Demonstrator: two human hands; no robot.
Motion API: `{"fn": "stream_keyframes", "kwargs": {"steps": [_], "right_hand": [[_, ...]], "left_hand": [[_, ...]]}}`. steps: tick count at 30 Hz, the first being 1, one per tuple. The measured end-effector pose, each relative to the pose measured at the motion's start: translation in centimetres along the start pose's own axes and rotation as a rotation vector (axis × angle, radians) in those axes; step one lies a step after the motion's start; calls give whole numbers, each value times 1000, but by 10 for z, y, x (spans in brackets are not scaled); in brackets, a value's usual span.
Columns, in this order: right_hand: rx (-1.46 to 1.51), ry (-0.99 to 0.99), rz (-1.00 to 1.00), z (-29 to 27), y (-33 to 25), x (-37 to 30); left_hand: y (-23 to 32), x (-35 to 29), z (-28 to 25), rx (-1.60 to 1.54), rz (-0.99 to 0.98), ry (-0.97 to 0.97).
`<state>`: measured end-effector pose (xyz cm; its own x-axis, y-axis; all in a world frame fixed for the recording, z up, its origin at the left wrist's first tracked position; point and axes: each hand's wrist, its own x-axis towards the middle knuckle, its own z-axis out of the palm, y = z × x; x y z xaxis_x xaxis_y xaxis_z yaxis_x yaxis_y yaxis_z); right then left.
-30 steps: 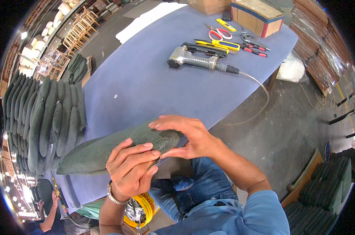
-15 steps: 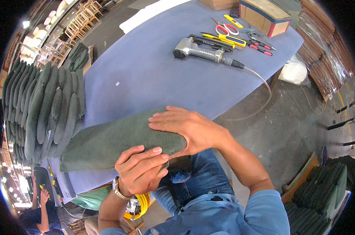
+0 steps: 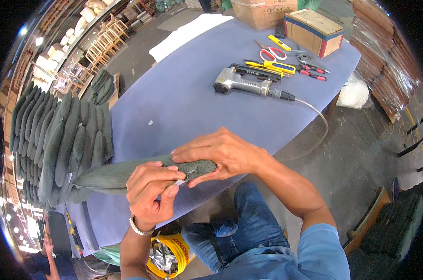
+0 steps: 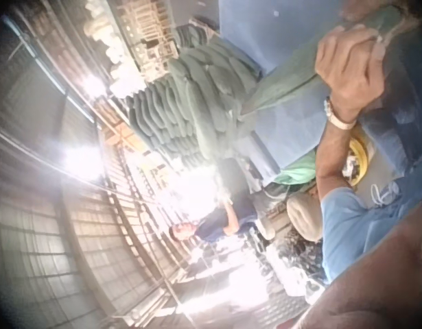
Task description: The person folds and staples green fabric onto foam cushions using a staple gun, then stacks the finished cushions. The person also handles white foam pieces and places them on the table.
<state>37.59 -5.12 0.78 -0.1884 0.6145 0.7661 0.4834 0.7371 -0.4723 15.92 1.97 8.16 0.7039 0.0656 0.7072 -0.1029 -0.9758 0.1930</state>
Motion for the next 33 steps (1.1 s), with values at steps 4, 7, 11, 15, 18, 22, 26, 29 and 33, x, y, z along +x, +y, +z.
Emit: {"fn": "stream_keyframes", "kwargs": {"steps": [4, 7, 11, 15, 18, 22, 26, 29, 33], "right_hand": [[-60, 32, -31, -2, 4, 2], [-91, 97, -44, -1, 10, 2], [-180, 163, -101, -4, 17, 5], [-330, 233, -167, -3, 24, 7], [-310, 309, -173, -1, 30, 7], [-201, 407, -213, 9, 37, 3], [-115, 438, -190, 15, 35, 0], [21, 473, -96, 22, 30, -5], [121, 457, -21, 31, 19, -15]], "left_hand": [[-8, 8, -3, -20, 12, -42], [-14, 15, -3, -33, 28, -53], [-23, 24, 2, -26, 52, -37], [-34, 33, 6, 2, 69, -24], [-40, 39, 12, 22, 88, -14], [-35, 37, 15, 56, 108, -29], [-31, 32, 15, 80, 115, -35], [-25, 27, 13, 107, 125, -44], [-9, 13, 9, 146, 124, -80]]}}
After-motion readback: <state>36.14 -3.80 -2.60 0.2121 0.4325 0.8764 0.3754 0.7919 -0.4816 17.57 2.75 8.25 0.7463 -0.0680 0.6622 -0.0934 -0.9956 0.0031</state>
